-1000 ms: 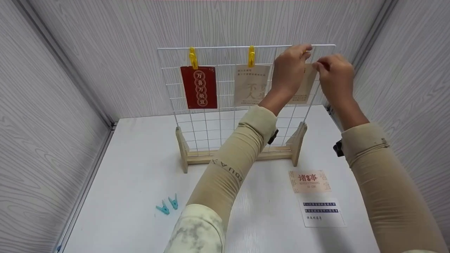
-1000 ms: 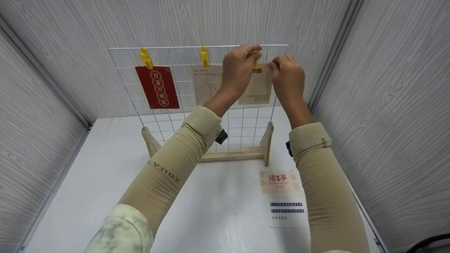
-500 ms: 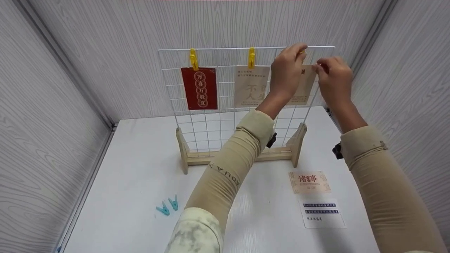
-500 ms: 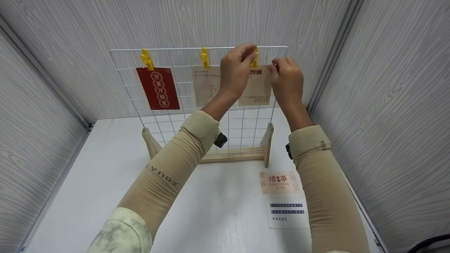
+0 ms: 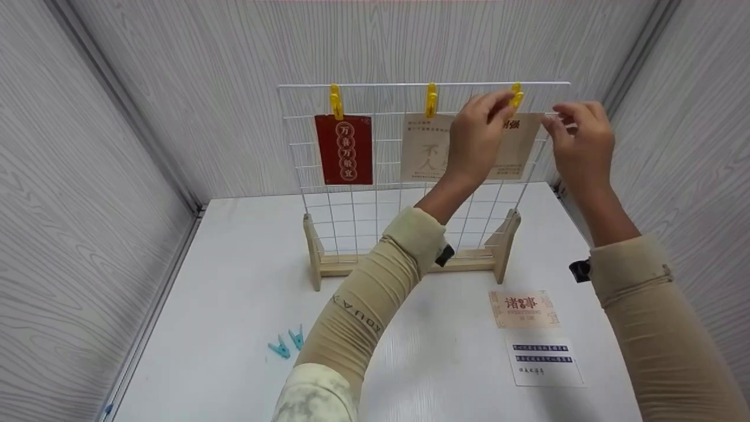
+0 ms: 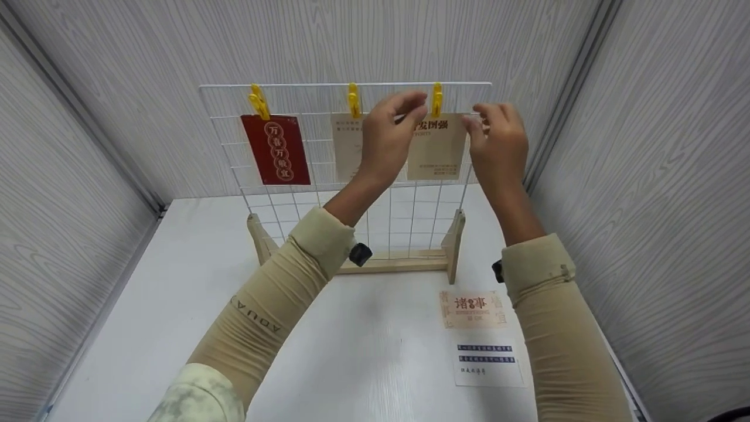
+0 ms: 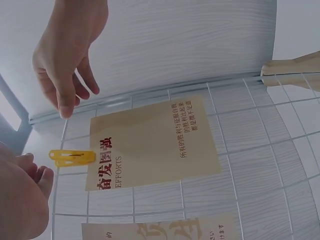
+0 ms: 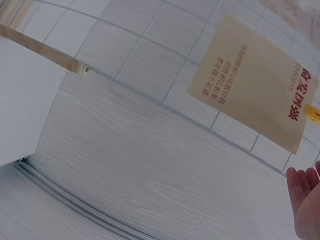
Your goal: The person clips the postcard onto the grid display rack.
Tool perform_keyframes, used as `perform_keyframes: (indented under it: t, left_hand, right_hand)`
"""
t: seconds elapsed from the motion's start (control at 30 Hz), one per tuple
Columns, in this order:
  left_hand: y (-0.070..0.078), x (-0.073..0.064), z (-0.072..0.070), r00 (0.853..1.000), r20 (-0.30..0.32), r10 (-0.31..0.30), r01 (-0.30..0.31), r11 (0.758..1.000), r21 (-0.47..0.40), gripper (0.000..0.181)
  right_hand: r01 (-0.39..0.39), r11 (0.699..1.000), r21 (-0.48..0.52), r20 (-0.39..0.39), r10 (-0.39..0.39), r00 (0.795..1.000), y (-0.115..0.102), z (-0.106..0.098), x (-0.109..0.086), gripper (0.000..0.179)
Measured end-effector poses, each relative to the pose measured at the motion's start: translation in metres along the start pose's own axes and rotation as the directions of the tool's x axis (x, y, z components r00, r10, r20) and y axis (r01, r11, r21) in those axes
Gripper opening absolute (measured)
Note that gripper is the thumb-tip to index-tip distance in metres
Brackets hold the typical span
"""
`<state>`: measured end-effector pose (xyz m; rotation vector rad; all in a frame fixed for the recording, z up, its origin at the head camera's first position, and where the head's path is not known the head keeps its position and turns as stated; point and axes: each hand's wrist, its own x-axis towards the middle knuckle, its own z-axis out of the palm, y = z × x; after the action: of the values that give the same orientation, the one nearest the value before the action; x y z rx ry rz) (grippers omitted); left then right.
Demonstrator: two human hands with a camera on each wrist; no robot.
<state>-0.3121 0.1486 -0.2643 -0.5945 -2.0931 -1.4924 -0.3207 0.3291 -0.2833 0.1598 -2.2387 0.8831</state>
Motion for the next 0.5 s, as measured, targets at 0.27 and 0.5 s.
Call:
perform_keyframes:
  t: [0.27, 0.5]
  left_hand:
    - [-0.012, -0.046, -0.012, 0.999, 0.000, 0.034, -0.033, 0.994, -0.101, 0.026]
    - [-0.038, -0.093, -0.030, 0.999, -0.031, 0.024, -0.029, 0.985, -0.168, 0.020]
  right_hand:
    - [-0.037, 0.993, 0.113, -0.075, 0.045, 0.996, 0.014, -0.017, -0.037, 0.029]
    - [-0.045, 0.986, 0.160, -0.070, 0.057, 0.996, 0.039, -0.015, -0.074, 0.027]
